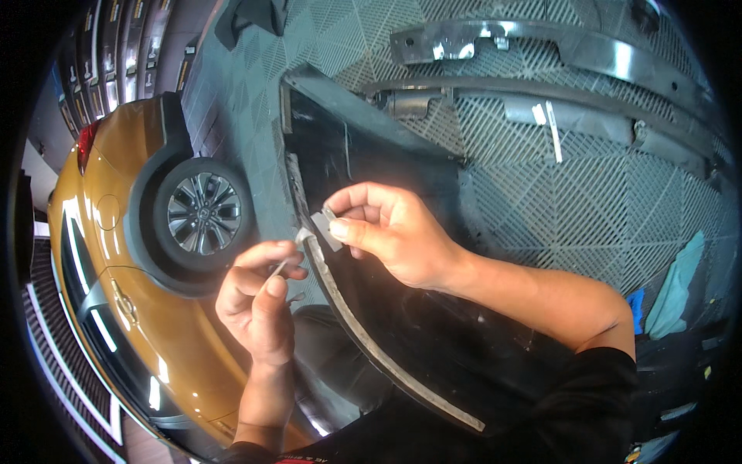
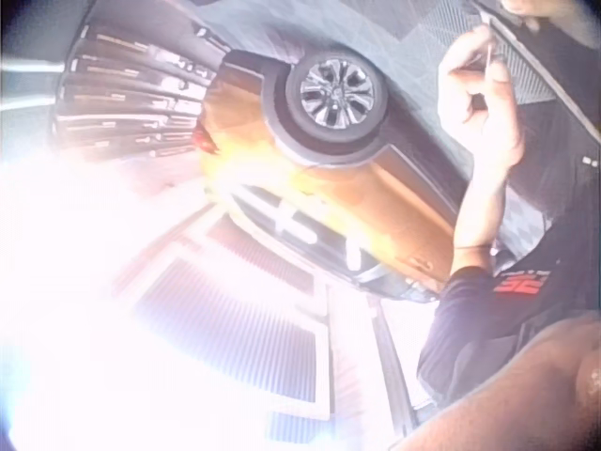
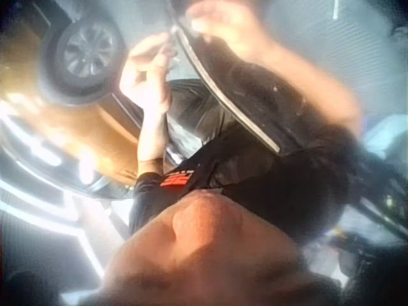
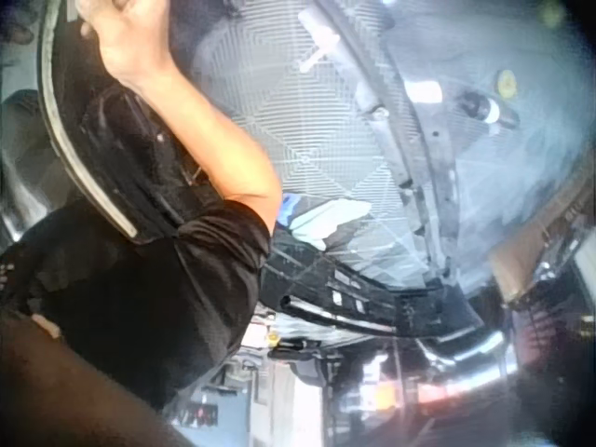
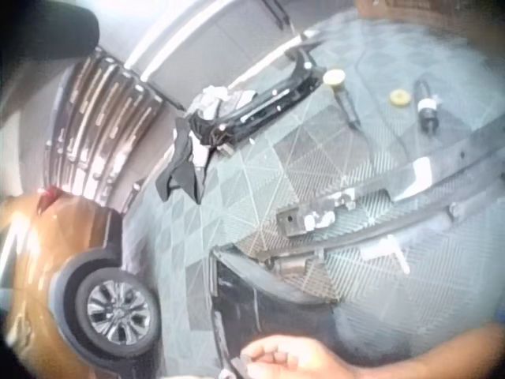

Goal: The person removes adhesive residue from a black plastic car part, then uses a small metal tool to scrape and clean the edges. They continue to peel and scrape adhesive along the perimeter of the part.

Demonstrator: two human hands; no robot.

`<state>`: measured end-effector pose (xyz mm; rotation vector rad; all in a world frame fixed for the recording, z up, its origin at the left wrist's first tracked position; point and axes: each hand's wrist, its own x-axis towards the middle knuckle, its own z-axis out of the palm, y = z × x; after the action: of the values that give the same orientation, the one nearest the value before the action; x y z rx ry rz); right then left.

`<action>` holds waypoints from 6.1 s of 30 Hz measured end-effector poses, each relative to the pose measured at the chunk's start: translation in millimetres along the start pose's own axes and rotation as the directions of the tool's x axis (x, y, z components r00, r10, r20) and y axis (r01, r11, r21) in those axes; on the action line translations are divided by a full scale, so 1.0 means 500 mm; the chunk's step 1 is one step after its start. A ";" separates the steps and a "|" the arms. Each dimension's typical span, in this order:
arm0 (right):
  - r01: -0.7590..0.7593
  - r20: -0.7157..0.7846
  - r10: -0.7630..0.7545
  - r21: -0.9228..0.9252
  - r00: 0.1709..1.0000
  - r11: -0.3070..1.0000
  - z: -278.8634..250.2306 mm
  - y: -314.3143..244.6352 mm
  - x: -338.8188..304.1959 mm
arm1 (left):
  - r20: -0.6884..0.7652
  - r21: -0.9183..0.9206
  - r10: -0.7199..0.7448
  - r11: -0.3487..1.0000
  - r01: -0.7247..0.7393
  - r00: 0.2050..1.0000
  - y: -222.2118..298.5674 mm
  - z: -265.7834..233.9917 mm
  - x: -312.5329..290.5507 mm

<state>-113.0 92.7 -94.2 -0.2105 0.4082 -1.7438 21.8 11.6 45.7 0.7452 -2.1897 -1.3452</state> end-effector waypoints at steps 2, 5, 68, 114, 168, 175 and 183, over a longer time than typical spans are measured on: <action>-0.017 0.011 0.017 0.030 1.000 0.999 -0.011 0.004 0.001 | -0.022 0.010 0.051 0.999 -0.050 0.998 -0.003 0.003 0.000; -0.063 -0.050 0.065 0.030 0.997 0.998 -0.006 -0.013 0.000 | -0.050 0.127 0.218 0.969 -0.210 0.975 -0.008 0.014 0.006; -0.739 -0.745 -0.667 -0.466 0.030 0.487 0.420 -1.235 -0.999 | -0.181 -0.230 -0.953 0.280 0.932 0.241 0.509 -0.463 -0.351; -0.231 -0.329 0.055 -0.762 0.943 -0.605 0.672 -1.558 0.205 | -0.492 -0.739 -0.871 0.420 0.527 0.003 0.637 0.254 -0.159; -0.021 0.501 0.207 -0.351 0.840 0.936 -0.060 -0.099 0.128 | -0.800 0.371 -0.197 0.581 0.725 0.567 0.109 0.232 -0.020; 0.152 0.517 0.025 -0.298 0.856 0.942 -0.070 -0.075 0.130 | -0.747 0.267 -0.340 0.634 0.726 0.572 0.057 0.218 0.003; 0.189 0.518 0.003 -0.317 0.855 0.929 -0.067 -0.069 0.131 | -0.764 0.262 -0.289 0.679 0.686 0.577 0.051 0.229 -0.004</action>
<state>-170.3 40.0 -117.3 -0.9552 0.3201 -1.6168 -54.4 97.1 21.2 1.8869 -1.7494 -0.4361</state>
